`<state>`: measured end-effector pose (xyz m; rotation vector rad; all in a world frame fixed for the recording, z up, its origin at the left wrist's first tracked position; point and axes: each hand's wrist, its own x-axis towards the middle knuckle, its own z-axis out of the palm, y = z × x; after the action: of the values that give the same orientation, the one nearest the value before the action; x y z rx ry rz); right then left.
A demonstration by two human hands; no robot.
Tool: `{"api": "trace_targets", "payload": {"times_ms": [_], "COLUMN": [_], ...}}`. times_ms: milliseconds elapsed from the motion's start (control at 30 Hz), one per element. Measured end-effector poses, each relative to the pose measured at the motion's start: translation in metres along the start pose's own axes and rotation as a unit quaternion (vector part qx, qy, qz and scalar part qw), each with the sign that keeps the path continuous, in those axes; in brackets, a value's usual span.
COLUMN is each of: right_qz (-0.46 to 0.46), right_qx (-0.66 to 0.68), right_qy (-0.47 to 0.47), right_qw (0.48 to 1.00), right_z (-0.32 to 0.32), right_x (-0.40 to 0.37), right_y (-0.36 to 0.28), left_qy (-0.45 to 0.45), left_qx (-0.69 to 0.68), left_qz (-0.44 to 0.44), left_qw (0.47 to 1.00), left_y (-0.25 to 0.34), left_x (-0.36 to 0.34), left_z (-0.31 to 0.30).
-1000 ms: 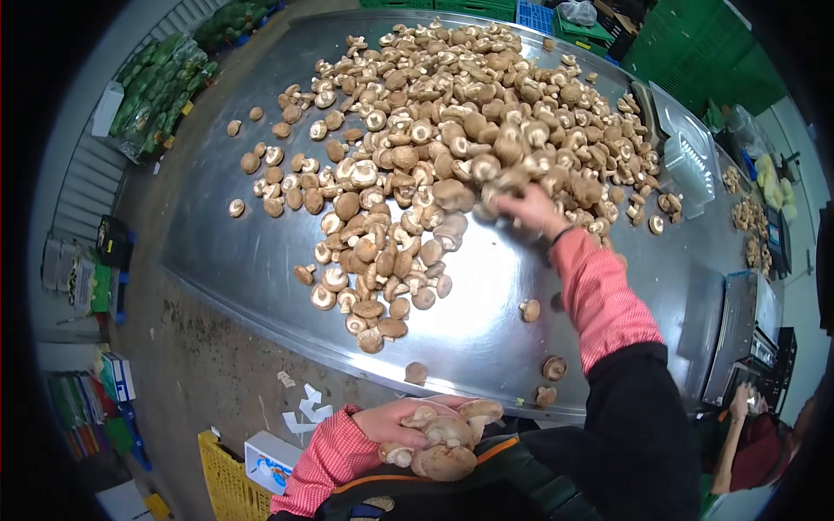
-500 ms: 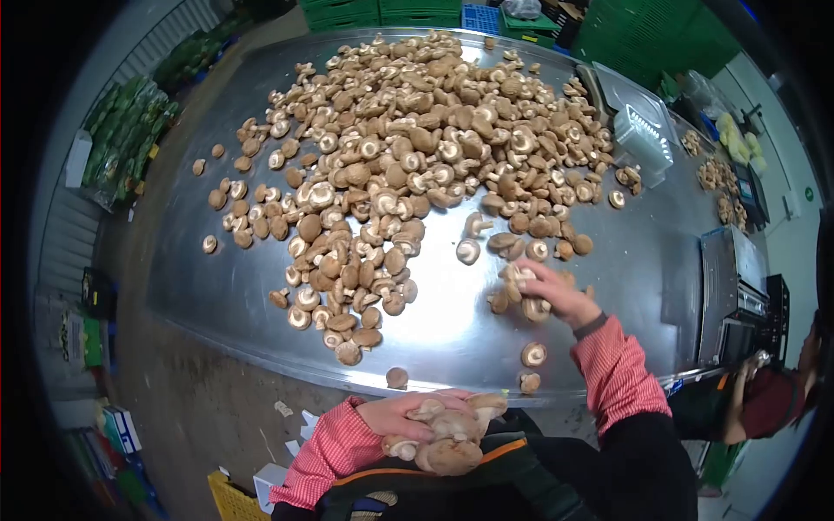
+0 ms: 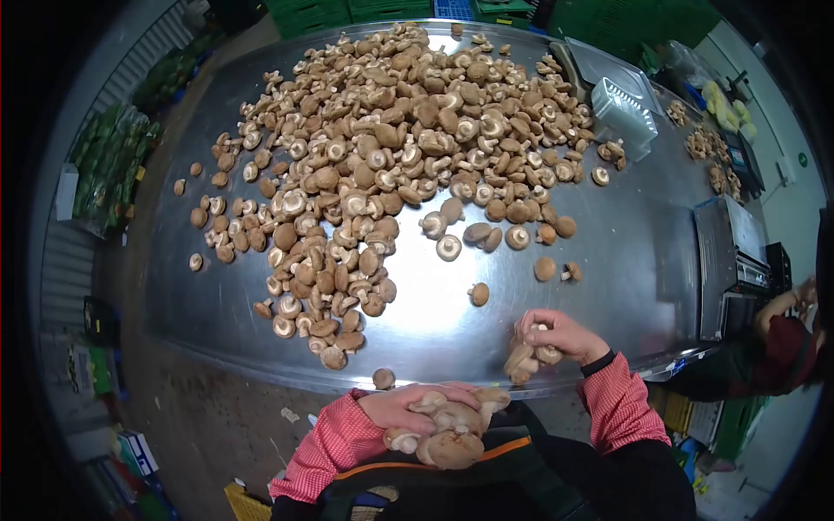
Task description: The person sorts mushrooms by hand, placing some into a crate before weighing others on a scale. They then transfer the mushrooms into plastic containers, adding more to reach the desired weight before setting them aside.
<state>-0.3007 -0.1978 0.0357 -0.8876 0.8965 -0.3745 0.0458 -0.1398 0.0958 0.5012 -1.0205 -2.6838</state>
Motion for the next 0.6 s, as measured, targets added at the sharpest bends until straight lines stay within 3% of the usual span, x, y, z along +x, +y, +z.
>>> {"api": "trace_targets", "payload": {"times_ms": [67, 100, 167, 200, 300, 333, 400, 467, 533, 600], "right_qz": [0.075, 0.015, -0.106, -0.130, -0.080, -0.090, -0.132, -0.198, -0.241, -0.260], "right_qx": [-0.095, -0.215, -0.436, -0.487, -0.568, -0.544, -0.556, -0.600, -0.643, -0.704], "right_qy": [0.005, 0.038, 0.099, 0.117, 0.089, 0.111, 0.222, 0.324, 0.321, 0.305], "right_qw": [0.993, 0.976, 0.888, 0.856, 0.814, 0.827, 0.790, 0.704, 0.653, 0.587], "right_z": [0.010, 0.020, 0.048, 0.064, 0.089, 0.087, 0.073, 0.057, 0.041, 0.013], "right_x": [0.002, 0.005, 0.013, 0.017, 0.030, 0.037, 0.060, 0.087, 0.110, 0.147], "right_y": [0.006, 0.008, 0.011, 0.007, -0.003, -0.002, -0.019, -0.052, -0.083, -0.075], "left_qy": [0.017, 0.027, 0.029, 0.030, 0.040, 0.041, 0.043, 0.049, 0.052, 0.054], "left_qx": [0.010, 0.013, 0.017, 0.019, 0.021, 0.022, 0.022, 0.005, 0.006, 0.021], "left_qz": [-0.002, -0.002, 0.017, 0.025, 0.018, 0.024, 0.036, 0.035, 0.035, 0.037], "left_qw": [1.000, 1.000, 0.999, 0.999, 0.999, 0.999, 0.998, 0.998, 0.998, 0.998], "left_y": [-0.001, -0.002, -0.008, -0.010, -0.006, -0.008, -0.012, -0.008, -0.007, -0.012], "left_x": [-0.004, -0.006, -0.008, -0.008, -0.010, -0.011, -0.012, -0.013, -0.012, -0.012], "left_z": [-0.002, -0.002, -0.006, -0.008, -0.006, -0.007, -0.008, -0.004, -0.004, -0.006]}}
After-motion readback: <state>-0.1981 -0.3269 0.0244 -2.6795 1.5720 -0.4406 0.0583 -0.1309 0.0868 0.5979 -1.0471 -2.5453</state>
